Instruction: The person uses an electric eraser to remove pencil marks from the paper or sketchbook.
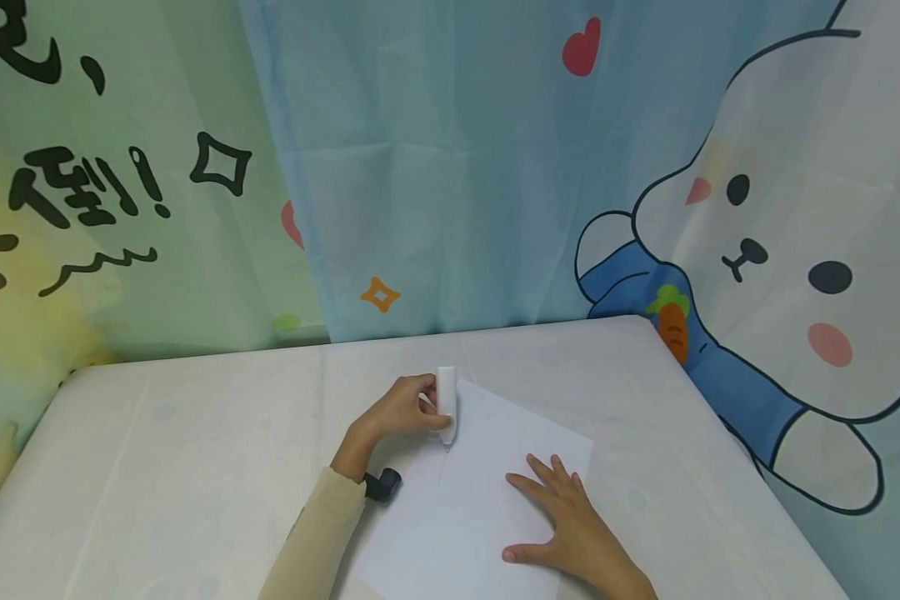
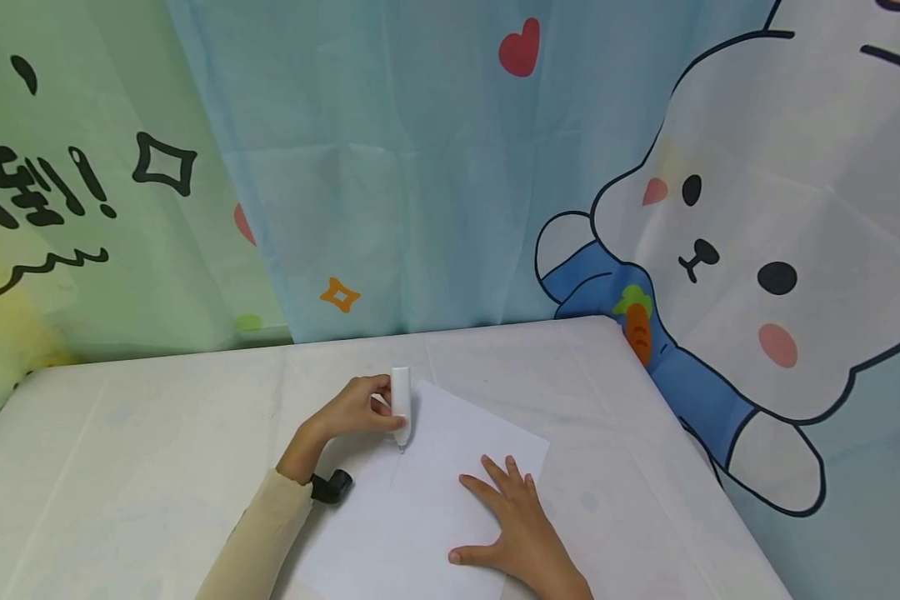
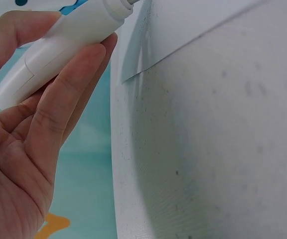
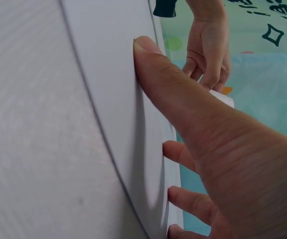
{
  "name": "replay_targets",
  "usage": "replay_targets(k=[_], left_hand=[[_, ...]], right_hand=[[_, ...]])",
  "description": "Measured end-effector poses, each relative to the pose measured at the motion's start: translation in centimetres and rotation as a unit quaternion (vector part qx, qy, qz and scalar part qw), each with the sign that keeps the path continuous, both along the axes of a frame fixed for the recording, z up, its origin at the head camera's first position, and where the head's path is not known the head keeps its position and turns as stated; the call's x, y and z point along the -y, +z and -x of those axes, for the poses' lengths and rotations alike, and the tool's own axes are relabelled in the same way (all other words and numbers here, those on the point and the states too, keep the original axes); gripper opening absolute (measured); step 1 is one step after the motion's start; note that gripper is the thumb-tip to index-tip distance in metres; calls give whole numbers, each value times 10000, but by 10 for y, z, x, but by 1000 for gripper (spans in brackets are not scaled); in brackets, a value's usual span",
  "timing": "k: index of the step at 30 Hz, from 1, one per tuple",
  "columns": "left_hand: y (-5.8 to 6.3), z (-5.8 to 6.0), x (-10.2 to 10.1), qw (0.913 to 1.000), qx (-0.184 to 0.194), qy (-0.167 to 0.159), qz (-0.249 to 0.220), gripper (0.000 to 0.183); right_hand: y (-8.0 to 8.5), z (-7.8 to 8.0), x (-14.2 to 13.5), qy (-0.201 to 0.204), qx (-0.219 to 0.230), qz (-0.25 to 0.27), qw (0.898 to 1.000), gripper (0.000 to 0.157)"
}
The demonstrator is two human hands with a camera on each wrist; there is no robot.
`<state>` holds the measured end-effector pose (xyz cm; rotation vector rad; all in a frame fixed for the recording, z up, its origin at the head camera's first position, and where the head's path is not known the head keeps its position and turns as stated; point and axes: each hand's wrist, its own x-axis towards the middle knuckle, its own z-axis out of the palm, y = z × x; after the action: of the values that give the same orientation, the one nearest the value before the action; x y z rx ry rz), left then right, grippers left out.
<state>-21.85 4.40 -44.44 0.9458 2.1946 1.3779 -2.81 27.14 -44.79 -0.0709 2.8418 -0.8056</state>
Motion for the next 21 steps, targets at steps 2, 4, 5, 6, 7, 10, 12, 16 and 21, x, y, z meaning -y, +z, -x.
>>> replay_targets(k=[2,4,5,6,7,10,12,16,21], left_hand=[[0,0,0,10000,11,-5,-7,22],[1,0,0,10000,-5,-22,-24,23],[1,0,0,10000,-8,-28,-31,23],[1,0,0,10000,-7,-33,-36,23],[1,0,0,10000,-5,-37,-37,23],[1,1,0,10000,2,-41,-17,23],[1,1,0,10000,11,-58,-5,23],[-1,1,1,10000,13,-96,-12,23],[-2,1,1,10000,11,-79,-37,23]], right_hand=[[0,0,0,6,-2,23,10000,92],[0,0,0,4,2,57,10000,92],[0,0,-1,3,7,75,10000,92],[0,0,-1,1,14,92,10000,92],[0,0,-1,-2,23,93,10000,92],[0,0,-1,-5,37,60,10000,93],[0,0,0,-3,41,33,10000,93],[0,1,0,-20,104,35,9999,92],[1,1,1,-39,195,70,9998,92]])
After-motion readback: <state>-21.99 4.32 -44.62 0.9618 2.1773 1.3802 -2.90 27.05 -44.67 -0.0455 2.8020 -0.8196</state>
